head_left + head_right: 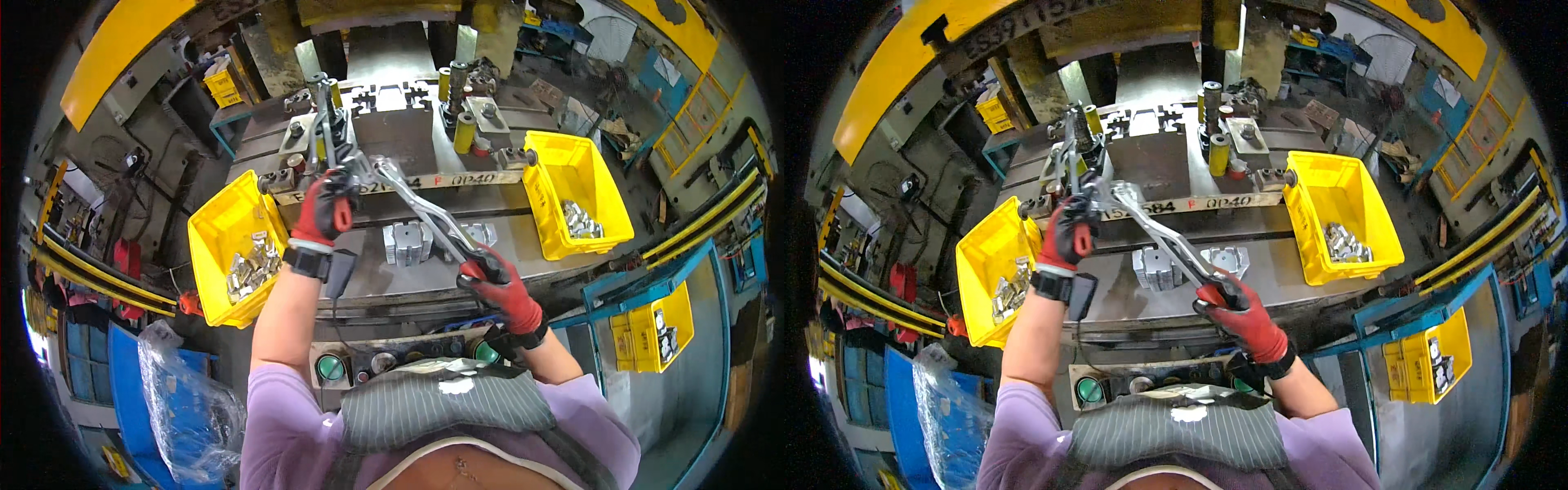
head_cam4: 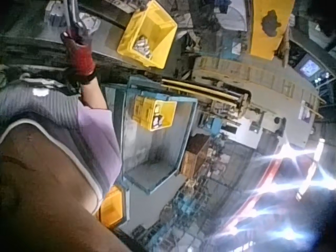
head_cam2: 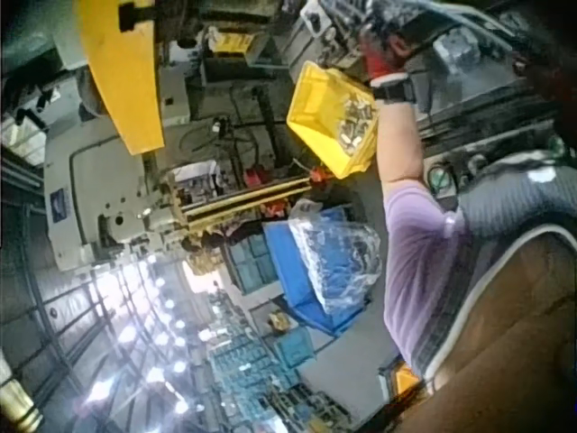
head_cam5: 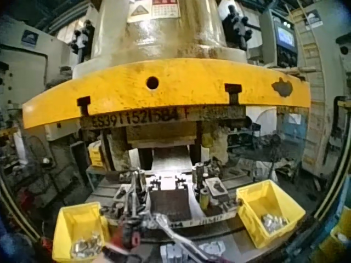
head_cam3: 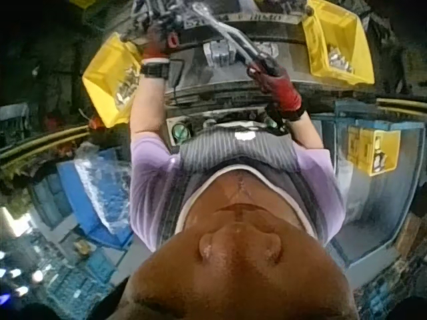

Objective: Operating a metal fabrication machine by loading parts and using tools.

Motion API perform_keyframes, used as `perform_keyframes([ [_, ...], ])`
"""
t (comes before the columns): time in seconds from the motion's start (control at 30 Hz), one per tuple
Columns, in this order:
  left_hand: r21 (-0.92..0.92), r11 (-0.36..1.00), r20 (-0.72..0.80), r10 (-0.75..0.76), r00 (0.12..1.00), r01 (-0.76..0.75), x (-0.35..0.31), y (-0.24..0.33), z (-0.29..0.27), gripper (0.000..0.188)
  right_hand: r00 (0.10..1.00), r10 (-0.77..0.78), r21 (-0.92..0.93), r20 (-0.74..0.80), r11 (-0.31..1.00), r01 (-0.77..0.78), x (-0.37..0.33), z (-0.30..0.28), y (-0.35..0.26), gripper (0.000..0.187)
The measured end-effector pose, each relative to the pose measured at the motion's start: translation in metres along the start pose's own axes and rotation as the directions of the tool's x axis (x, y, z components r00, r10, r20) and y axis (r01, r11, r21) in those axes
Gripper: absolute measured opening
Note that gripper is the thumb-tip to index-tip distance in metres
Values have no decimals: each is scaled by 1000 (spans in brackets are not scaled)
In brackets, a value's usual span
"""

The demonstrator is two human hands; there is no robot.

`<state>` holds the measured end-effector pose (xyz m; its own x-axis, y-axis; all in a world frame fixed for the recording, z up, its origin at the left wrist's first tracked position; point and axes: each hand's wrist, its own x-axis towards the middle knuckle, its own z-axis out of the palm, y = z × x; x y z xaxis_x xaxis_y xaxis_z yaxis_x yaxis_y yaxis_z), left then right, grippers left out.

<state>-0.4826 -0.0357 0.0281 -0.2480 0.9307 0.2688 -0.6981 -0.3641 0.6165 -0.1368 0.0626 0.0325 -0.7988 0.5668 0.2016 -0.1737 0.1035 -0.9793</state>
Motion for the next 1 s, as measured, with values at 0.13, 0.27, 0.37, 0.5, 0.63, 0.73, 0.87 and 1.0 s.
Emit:
perform_keyframes([
  [0.13,-150,988,-52,29,998,-37,-21,13,-3,26,973,231,457,-5,866,-203,-15,-26,-3,55],
  [0.27,581,794,-267,394,879,-179,-54,32,-3,19,883,-41,-31,-468,999,30,-13,-66,4,45],
  [0.37,631,757,-456,538,709,-168,-94,58,-1,30,756,-240,-337,-609,941,27,-35,-117,31,46],
  [0.5,871,463,-415,516,750,164,-186,114,-73,39,624,-193,-360,-757,920,-152,-86,-181,74,37],
  [0.63,641,721,-754,525,395,265,-229,116,-114,30,566,-54,-247,-823,931,-271,-104,-195,60,30],
  [0.73,672,654,-728,499,471,346,-267,127,-140,28,582,-132,-269,-802,951,-155,-98,-179,55,30],
  [0.87,715,473,-668,679,304,514,-270,117,-133,30,551,88,-51,-830,971,-233,-101,-170,57,20],
  [1.0,908,150,-313,864,395,392,-275,89,-118,24,586,-73,-221,-807,958,-186,-124,-200,99,26],
])
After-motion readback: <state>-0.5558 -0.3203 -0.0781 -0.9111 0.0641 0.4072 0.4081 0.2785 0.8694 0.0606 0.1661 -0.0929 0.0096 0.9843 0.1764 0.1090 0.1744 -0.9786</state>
